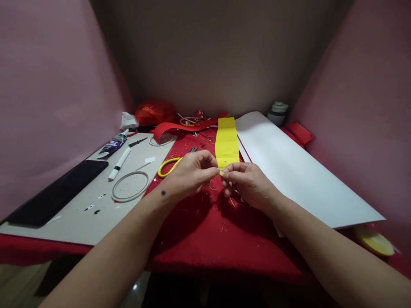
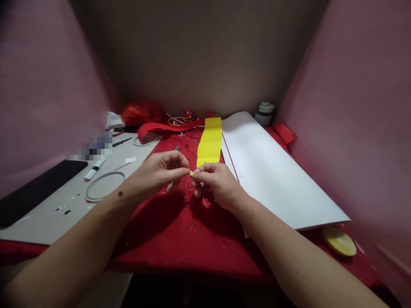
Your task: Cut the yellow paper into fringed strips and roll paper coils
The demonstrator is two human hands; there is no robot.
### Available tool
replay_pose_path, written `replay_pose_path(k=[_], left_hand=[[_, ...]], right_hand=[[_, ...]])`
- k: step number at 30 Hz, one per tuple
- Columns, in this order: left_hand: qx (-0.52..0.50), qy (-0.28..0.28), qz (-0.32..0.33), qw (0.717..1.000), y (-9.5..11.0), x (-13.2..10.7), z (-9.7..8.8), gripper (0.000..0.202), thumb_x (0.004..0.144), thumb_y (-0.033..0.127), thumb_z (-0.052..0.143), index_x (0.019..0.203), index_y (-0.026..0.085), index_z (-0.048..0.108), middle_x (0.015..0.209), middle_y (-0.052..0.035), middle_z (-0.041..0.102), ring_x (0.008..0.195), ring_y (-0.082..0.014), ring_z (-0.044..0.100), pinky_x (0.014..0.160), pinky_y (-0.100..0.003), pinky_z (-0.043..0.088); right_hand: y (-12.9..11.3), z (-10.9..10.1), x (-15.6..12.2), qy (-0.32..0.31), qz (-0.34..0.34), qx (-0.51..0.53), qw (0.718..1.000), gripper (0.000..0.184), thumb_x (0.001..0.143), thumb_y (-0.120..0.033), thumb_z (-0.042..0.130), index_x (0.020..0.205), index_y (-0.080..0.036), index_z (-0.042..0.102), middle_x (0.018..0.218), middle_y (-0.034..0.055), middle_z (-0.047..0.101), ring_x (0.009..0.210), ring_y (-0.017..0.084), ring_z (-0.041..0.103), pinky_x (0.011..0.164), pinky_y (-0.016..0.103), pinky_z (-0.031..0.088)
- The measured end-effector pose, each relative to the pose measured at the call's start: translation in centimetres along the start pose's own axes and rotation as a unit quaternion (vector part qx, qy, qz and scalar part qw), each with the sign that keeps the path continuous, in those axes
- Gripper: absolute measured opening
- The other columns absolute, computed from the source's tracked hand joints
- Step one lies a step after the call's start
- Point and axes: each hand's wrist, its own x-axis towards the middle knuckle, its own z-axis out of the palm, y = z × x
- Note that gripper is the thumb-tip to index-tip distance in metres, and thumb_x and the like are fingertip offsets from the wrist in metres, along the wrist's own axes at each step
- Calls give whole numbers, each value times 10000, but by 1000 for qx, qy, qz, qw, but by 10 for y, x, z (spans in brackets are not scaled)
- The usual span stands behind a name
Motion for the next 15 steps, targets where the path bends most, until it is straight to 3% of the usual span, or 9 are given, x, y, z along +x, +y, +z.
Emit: replay_pose_path(k=[3,5,8,15], left_hand=[[98,45,115,988,-1,-1,3,49,767,160,538,770,148,586,684,12,594,588,-75,516,543,-188,391],[171,52,152,972,-2,-1,4,88,777,141,525,772,141,613,735,-6,626,640,-86,539,595,-200,401],[237,64,161,956,-3,-2,6,109,785,132,519,775,129,628,751,-25,648,652,-98,551,605,-207,397],[273,44,146,950,-2,0,6,159,814,146,505,792,120,660,732,-35,669,632,-105,561,605,-213,391]], right_hand=[[0,0,1,13,-4,0,1000,142,730,-223,638,627,-161,562,560,-1,573,425,96,538,360,209,324],[0,-1,2,22,-2,-5,1000,128,727,-212,631,632,-162,563,551,0,571,423,97,535,362,212,330],[2,-2,3,29,-3,-12,1000,105,726,-207,625,648,-163,570,551,6,575,431,104,538,362,216,343],[3,-3,2,26,-21,-41,999,111,734,-221,617,650,-170,564,535,9,587,422,103,532,340,203,326]])
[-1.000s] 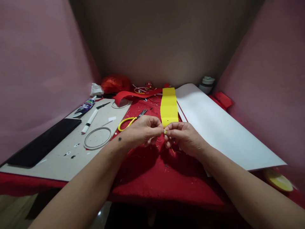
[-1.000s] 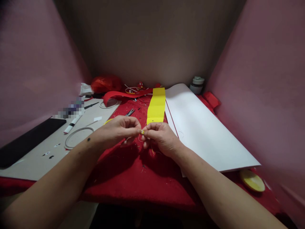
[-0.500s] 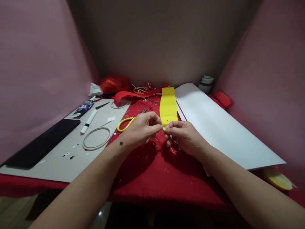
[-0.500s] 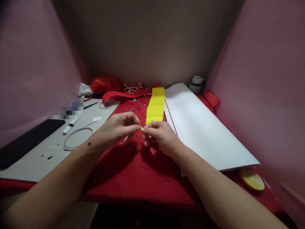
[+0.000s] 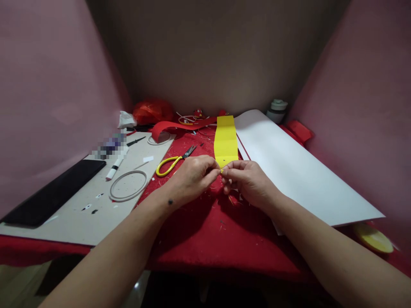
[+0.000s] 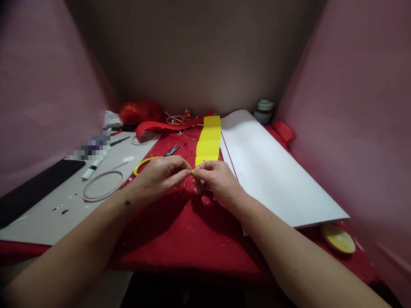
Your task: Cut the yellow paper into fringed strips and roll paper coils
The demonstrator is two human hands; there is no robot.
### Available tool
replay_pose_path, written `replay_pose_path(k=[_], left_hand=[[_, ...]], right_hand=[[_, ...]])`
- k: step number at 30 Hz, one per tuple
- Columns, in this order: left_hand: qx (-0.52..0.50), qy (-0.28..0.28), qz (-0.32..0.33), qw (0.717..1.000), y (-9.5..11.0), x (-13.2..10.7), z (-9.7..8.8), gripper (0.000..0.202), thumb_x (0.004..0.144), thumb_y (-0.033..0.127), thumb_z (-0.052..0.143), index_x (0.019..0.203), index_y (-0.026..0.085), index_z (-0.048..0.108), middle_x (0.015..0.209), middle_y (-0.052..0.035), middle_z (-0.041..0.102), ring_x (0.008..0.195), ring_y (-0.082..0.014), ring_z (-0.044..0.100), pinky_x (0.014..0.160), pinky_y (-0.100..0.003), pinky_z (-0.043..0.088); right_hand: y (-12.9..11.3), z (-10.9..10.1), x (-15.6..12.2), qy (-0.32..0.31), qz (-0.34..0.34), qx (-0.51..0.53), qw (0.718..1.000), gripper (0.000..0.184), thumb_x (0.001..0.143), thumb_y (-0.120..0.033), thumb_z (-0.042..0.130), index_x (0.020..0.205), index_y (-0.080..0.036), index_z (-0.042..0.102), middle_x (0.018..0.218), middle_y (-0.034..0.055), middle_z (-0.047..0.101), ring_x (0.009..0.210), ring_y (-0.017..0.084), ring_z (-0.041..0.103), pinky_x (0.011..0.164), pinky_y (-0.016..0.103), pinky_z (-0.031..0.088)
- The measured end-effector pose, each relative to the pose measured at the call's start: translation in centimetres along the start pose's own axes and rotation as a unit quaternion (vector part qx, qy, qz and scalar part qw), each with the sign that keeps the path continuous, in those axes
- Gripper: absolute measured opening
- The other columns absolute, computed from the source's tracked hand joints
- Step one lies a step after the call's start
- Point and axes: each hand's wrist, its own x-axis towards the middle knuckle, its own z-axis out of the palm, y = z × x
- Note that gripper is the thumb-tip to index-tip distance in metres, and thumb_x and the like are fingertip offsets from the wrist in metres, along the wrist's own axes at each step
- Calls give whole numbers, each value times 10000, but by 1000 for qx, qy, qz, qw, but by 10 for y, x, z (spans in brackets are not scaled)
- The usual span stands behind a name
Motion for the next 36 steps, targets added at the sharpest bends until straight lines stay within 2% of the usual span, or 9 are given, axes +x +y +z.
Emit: replay_pose_path(k=[6,19,36], left_hand=[[3,-10,-16,1000,5,0,-1,188,823,143,491,792,113,674,716,-35,664,615,-102,550,593,-214,381],[11,-4,-7,1000,0,0,1,176,814,142,506,775,120,676,705,-30,665,596,-94,537,582,-208,372],[-9,-17,-25,1000,2,-1,-1,200,787,125,485,755,117,683,661,-25,648,568,-90,516,552,-204,359]], right_hand=[[-6,3,-3,14,3,-55,998,170,770,-277,593,646,-170,547,478,-4,580,288,67,409,275,195,256],[-8,6,-5,32,6,-86,996,154,770,-268,595,665,-174,533,478,-13,577,296,61,404,297,197,253],[-6,5,-4,26,-4,-97,995,129,749,-255,606,663,-176,552,488,-7,584,338,62,419,342,208,273]])
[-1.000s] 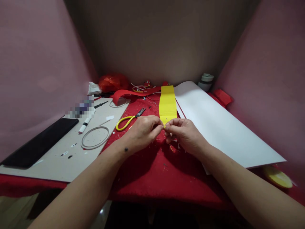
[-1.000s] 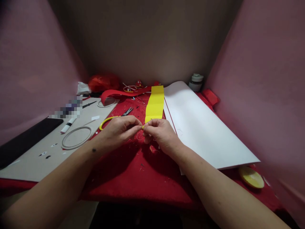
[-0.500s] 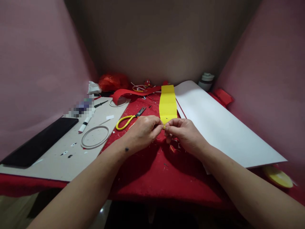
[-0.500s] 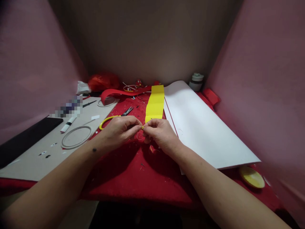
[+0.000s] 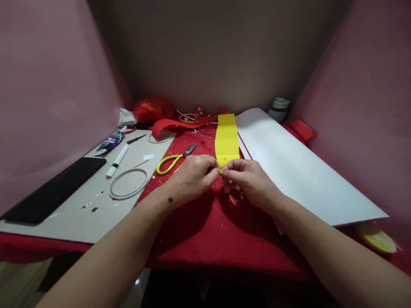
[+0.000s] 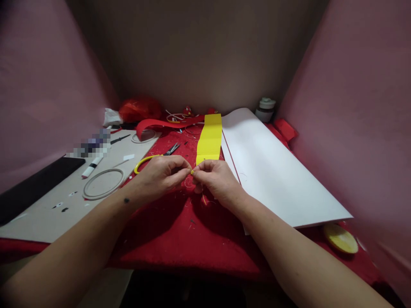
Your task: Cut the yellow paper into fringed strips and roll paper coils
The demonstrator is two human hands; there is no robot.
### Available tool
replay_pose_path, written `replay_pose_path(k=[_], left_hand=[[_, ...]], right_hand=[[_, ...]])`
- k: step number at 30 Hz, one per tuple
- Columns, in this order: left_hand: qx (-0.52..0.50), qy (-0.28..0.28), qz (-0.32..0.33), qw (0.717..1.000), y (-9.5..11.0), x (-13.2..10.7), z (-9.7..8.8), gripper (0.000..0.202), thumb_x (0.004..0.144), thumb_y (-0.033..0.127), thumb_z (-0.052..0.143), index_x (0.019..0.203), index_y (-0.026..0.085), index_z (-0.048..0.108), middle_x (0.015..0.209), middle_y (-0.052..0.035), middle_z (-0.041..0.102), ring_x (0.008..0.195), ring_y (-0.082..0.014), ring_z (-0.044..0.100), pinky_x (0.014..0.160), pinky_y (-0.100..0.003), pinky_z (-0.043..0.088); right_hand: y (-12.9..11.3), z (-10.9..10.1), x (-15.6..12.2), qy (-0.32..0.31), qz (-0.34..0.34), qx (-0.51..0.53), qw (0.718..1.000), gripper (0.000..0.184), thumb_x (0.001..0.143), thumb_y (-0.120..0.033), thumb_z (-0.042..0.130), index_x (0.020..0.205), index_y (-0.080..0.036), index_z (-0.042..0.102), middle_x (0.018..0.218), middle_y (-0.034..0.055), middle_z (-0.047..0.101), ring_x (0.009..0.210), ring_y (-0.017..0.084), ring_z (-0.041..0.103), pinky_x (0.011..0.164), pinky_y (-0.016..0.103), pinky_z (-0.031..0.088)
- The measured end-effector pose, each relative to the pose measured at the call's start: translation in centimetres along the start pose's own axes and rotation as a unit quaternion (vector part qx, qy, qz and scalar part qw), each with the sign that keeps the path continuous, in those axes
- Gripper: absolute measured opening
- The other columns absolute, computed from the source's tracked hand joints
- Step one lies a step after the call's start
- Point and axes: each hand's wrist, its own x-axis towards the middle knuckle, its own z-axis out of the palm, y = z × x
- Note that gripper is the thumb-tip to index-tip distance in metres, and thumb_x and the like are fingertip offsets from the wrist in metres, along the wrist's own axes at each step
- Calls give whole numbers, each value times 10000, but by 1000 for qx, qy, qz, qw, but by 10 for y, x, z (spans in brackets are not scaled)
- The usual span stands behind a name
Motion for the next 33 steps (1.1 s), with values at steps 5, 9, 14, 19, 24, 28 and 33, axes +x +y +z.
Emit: replay_pose_path(k=[5,9,14,19,24,28,33], left_hand=[[-1,2,-1,1000,0,0,0,197,785,130,484,746,117,677,648,-13,636,554,-81,500,546,-197,348],[-5,-1,-7,1000,0,1,-1,194,787,131,489,748,110,678,644,-12,631,551,-78,495,544,-198,343],[-22,-19,-14,999,1,2,-3,234,812,153,466,755,114,689,609,-10,614,533,-81,483,531,-205,340],[-27,-25,-17,999,1,1,-3,240,817,171,465,760,116,690,592,-9,605,527,-85,481,517,-206,336],[-19,-15,1,1000,-1,1,-2,231,810,164,467,750,120,686,591,-4,602,520,-81,472,513,-203,332],[-17,-18,-9,1000,-1,2,-2,220,799,151,472,733,115,679,581,2,596,507,-72,462,509,-196,327],[-17,-12,-17,1000,-1,2,-2,207,791,155,468,730,118,662,602,2,600,512,-72,463,505,-188,324]], right_hand=[[1,0,0,0,-3,1,1000,116,751,-249,601,676,-173,555,499,-3,591,365,66,429,373,207,287],[2,0,0,-3,3,6,1000,106,752,-244,596,685,-176,552,495,-4,589,368,68,421,371,207,272],[-1,0,-1,-3,4,6,1000,111,747,-238,598,673,-176,543,498,-2,590,352,64,416,366,212,271],[-2,0,-2,-4,10,8,1000,109,744,-244,603,677,-180,545,497,-6,588,339,64,416,355,214,269],[-1,0,-2,-4,11,9,1000,116,743,-258,606,682,-181,544,496,-8,585,326,60,399,339,211,253],[1,-1,-1,-8,6,14,1000,112,742,-258,602,686,-179,547,512,-5,582,349,67,422,346,208,261],[6,-2,2,-18,-12,40,999,81,729,-241,596,695,-180,554,548,6,592,440,98,504,403,214,312]])
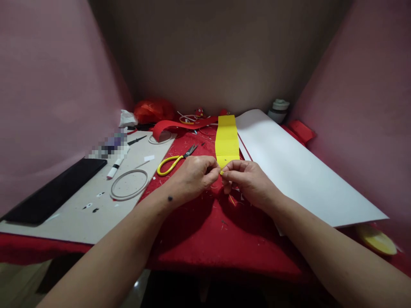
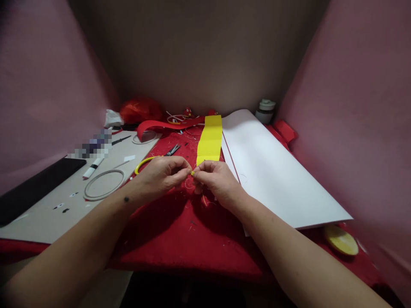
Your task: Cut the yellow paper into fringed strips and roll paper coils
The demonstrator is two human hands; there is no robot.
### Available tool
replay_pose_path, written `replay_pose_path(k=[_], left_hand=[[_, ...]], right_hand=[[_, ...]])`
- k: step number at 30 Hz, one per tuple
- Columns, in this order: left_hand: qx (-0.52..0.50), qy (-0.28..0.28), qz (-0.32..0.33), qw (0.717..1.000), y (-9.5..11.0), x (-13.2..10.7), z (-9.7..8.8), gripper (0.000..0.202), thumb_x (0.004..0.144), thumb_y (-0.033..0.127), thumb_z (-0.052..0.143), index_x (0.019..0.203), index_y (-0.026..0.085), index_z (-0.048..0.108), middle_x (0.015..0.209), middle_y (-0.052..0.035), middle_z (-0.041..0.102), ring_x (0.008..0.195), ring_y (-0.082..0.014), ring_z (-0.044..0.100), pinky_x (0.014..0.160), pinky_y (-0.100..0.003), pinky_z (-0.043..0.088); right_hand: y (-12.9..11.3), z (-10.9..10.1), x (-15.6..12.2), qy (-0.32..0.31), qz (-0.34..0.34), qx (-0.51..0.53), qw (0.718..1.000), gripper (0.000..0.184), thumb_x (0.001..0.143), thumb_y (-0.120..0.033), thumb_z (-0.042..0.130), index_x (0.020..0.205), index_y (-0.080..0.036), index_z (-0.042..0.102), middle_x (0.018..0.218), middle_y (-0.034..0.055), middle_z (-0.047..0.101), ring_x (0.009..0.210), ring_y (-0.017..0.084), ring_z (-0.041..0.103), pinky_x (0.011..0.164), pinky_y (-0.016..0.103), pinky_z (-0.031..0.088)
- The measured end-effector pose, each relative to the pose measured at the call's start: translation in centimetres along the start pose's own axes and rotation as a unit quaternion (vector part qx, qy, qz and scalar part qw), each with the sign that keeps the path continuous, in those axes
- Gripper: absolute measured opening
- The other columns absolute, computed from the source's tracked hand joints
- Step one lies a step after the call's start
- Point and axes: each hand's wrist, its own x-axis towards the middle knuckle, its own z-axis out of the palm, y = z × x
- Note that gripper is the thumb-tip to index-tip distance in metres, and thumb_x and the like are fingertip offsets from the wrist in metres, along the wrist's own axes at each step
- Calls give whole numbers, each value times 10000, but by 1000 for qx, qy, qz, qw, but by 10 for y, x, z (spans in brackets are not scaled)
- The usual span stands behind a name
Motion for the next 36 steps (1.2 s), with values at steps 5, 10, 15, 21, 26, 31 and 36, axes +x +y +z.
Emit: replay_pose_path(k=[5,10,15,21,26,31,36], left_hand=[[-12,13,7,1000,-2,0,0,185,784,167,461,721,125,630,614,5,593,513,-72,456,508,-187,331],[-47,21,-7,999,-1,-2,-2,151,775,173,466,726,130,603,618,12,575,514,-70,443,507,-188,335],[-65,39,-35,997,4,-3,-7,149,765,176,473,693,132,596,587,20,550,500,-70,427,495,-195,325],[-55,50,-62,995,2,-1,-7,154,760,202,479,688,139,599,595,13,561,518,-83,448,501,-207,331],[-63,59,-55,995,-6,0,-3,134,755,190,478,755,145,604,661,0,604,570,-97,494,539,-213,364],[-80,69,-49,993,-9,-1,1,141,754,181,484,783,149,619,654,9,600,544,-87,480,527,-198,359],[-129,67,-65,987,-6,-1,0,234,830,300,464,674,155,561,512,38,507,455,-70,422,475,-190,324]], right_hand=[[-2,1,2,-22,-3,70,997,37,680,-185,593,696,-187,560,595,-2,597,504,115,552,467,229,362],[-6,2,1,-46,16,125,991,58,647,-168,598,670,-191,550,628,-6,605,537,123,571,553,262,415],[-4,1,2,-58,14,146,987,74,641,-141,608,667,-186,556,629,-15,597,527,118,569,561,264,418],[-4,-1,1,-65,-3,135,989,59,682,-136,604,687,-191,583,625,-19,591,563,116,560,595,266,428],[-6,1,0,-67,15,148,987,46,680,-150,623,701,-184,600,609,-2,597,548,121,551,518,241,387],[-7,1,1,-57,3,167,984,66,622,-162,682,664,-167,631,617,-6,584,557,115,546,534,240,390],[-4,1,2,-49,-53,155,985,63,634,-144,719,664,-181,677,670,-12,595,616,97,524,627,246,400]])
